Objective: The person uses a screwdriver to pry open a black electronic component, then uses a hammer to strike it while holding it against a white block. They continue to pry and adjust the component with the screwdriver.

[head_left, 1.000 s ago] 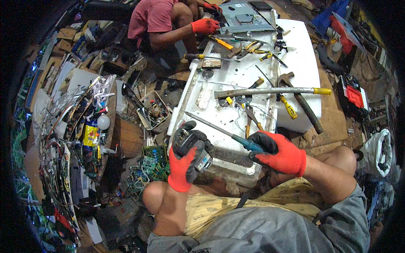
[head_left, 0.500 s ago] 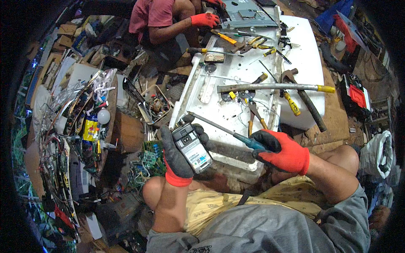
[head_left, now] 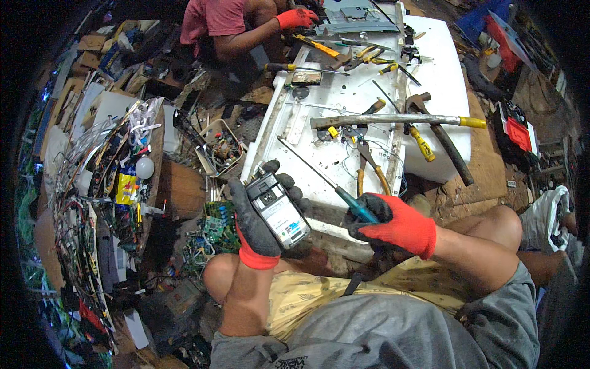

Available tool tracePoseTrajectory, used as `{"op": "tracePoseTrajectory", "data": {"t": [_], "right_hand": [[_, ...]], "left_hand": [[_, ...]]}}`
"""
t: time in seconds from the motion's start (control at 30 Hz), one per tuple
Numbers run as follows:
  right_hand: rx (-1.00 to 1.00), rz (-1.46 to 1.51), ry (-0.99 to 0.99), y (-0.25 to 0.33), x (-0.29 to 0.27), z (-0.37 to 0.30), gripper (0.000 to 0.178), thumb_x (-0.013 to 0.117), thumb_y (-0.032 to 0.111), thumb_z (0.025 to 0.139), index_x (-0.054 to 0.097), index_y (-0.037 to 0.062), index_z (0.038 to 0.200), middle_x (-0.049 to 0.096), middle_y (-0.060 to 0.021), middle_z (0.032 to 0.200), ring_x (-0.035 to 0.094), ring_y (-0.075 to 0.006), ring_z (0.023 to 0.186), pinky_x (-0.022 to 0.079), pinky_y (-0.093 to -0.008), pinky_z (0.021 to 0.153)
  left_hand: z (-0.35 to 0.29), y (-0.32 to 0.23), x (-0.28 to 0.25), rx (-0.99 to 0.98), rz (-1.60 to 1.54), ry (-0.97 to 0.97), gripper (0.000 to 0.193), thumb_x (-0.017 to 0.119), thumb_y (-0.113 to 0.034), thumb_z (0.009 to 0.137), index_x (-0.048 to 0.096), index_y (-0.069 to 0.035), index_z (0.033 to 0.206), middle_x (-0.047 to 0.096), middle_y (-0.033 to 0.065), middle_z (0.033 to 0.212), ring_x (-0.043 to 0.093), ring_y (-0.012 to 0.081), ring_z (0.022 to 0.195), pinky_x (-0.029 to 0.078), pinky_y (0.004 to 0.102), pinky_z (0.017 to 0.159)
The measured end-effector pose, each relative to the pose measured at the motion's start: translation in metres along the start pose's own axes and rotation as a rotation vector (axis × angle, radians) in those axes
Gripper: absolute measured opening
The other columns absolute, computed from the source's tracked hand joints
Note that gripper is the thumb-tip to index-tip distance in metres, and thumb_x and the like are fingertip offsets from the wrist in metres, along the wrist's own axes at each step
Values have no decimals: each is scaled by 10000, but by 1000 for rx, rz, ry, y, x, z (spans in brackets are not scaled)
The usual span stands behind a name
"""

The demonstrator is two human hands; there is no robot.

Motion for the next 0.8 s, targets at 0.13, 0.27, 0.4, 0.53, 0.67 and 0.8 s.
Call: {"op": "tracePoseTrajectory", "data": {"t": [0.13, 0.27, 0.4, 0.53, 0.67, 0.8], "right_hand": [[83, 72, 15, -8, 14, 7, 232, 703, 166, 904, 621, 45, 1083, 602, 30, 806, 529, -55, 661, 451, -254, 564], [105, 176, 35, -18, 21, 11, 240, 679, 150, 915, 611, 44, 1120, 639, 8, 867, 559, -61, 647, 458, -249, 551], [98, 269, 23, -20, 19, 10, 265, 685, 171, 920, 617, 43, 1142, 658, 7, 895, 561, -67, 723, 474, -264, 621], [99, 435, -20, -14, 25, 11, 305, 690, 194, 921, 611, 36, 1169, 672, 3, 934, 578, -71, 803, 490, -268, 685], [173, 302, 3, -19, 29, 23, 268, 721, 171, 889, 642, 36, 1107, 681, -24, 885, 622, -100, 752, 517, -277, 646], [220, 383, -67, -22, 34, 21, 219, 719, 177, 888, 658, 42, 1050, 674, -22, 809, 610, -94, 668, 497, -283, 572]], "left_hand": [[-1, 5, 5, 10, 9, 26, 723, 394, -675, 964, 527, -61, 1322, 695, 123, 986, 695, 278, 833, 601, 454, 730], [-3, 7, 4, 23, 25, 63, 720, 393, -672, 966, 526, -58, 1318, 696, 129, 995, 699, 277, 845, 601, 459, 734], [-1, 10, 3, 29, 30, 63, 744, 401, -688, 954, 508, -56, 1332, 694, 122, 991, 696, 266, 843, 603, 455, 731], [0, 14, -1, 127, 20, 129, 782, 400, -675, 961, 468, -32, 1402, 676, 171, 1096, 675, 299, 886, 590, 460, 750], [-6, 32, 11, 138, 28, 157, 812, 433, -698, 932, 437, -52, 1425, 666, 173, 1145, 666, 308, 912, 577, 482, 799], [-14, 52, 10, 176, 218, 91, 863, 498, -725, 887, 393, -77, 1446, 651, 164, 1107, 661, 289, 931, 580, 445, 805]]}}
Point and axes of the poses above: each hand's wrist, its own z-axis towards the middle knuckle, its own x-axis out of the palm, y = z × x, the point moved 3 cm from there along z, towards the middle knuckle
